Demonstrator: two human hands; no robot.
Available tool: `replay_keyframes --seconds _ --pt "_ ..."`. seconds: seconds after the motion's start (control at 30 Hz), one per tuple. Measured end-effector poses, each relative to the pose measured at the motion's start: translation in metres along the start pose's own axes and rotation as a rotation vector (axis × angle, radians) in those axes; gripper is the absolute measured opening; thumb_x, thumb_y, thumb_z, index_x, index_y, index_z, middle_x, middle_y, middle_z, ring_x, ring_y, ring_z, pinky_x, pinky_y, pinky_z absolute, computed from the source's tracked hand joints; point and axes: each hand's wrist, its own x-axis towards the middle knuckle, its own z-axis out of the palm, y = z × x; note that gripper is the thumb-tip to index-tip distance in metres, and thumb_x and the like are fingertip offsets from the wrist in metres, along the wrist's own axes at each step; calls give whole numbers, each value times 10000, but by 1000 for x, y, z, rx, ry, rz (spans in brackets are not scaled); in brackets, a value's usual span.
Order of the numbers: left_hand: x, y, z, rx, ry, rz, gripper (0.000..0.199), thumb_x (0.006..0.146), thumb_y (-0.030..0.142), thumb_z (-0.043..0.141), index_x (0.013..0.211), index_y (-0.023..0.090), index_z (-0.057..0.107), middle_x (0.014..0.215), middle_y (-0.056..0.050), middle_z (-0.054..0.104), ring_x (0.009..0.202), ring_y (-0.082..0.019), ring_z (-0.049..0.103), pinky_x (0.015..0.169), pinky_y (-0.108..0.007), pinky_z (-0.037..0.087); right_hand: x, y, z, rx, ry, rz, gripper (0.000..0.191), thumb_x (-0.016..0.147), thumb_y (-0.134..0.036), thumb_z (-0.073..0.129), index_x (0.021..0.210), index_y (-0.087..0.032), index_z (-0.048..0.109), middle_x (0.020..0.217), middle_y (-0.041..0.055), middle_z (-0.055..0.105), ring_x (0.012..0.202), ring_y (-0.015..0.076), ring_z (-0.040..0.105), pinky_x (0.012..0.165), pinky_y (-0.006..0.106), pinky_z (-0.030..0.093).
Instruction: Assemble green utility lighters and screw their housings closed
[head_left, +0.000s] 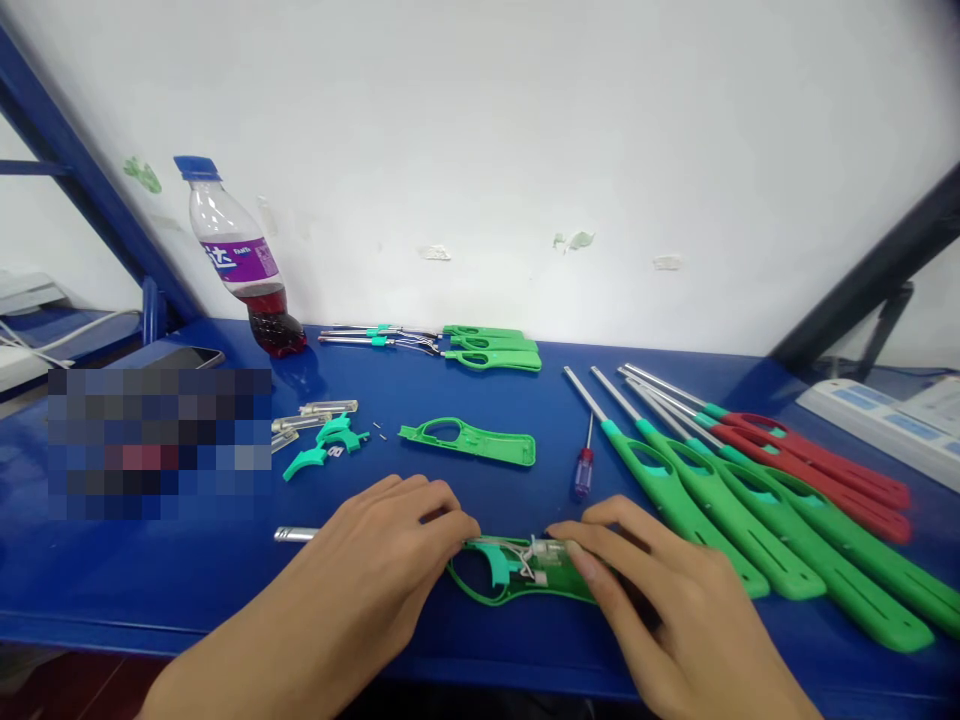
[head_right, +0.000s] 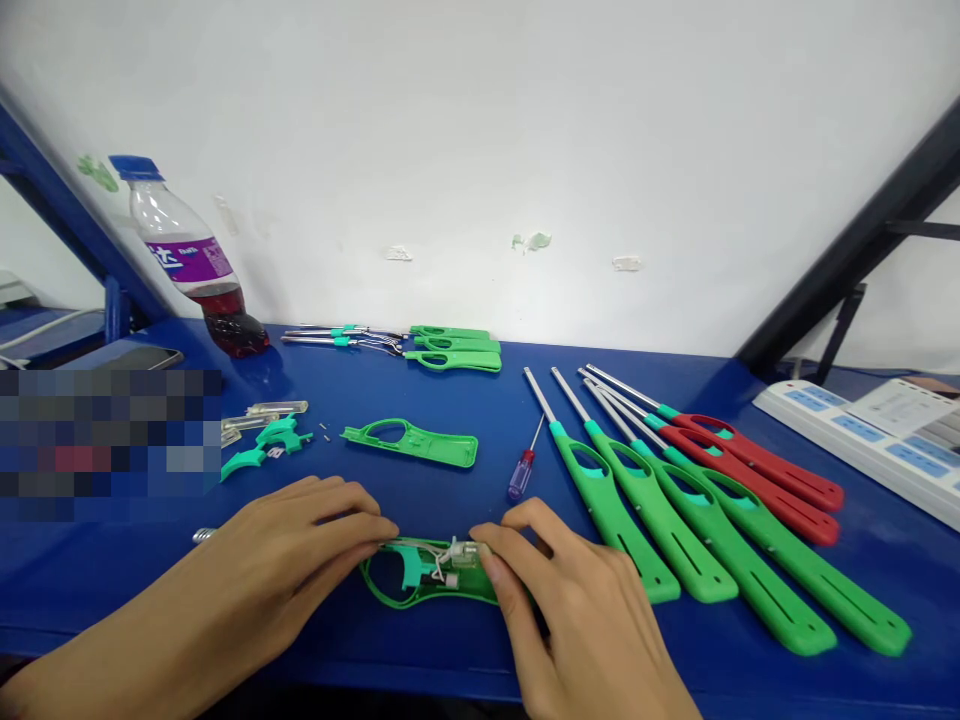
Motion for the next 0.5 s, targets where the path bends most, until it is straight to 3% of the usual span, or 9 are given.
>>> replay_keyframes --seconds 0.1,0.27,0.5 --pt "1 2 -1 -9 -50 -38 402 1048 -17 517 1225 317 653 1179 38 682 1045 -178 643 952 -347 468 0 0 0 -3 -32 14 349 1132 -256 450 1361 -325 704 1124 18 698 785 119 733 683 256 586" --pt "5 10 -3 -7 -32 -93 423 1030 -45 525 1237 308 633 1188 30 670 1061 -190 638 954 -373 455 -1 2 0 -10 -64 21 367 1138 -263 434 1390 -351 686 1117 -1 685 772 105 724 663 258 574" --pt "5 17 -8 -62 -26 -73 380 1023 -64 450 1052 253 657 1142 4 620 974 -177 614 859 -350 484 -1 1 1 -29 -37 3 363 1128 -251 446 1372 -319 706 1124 16 702 783 113 740 652 257 575"
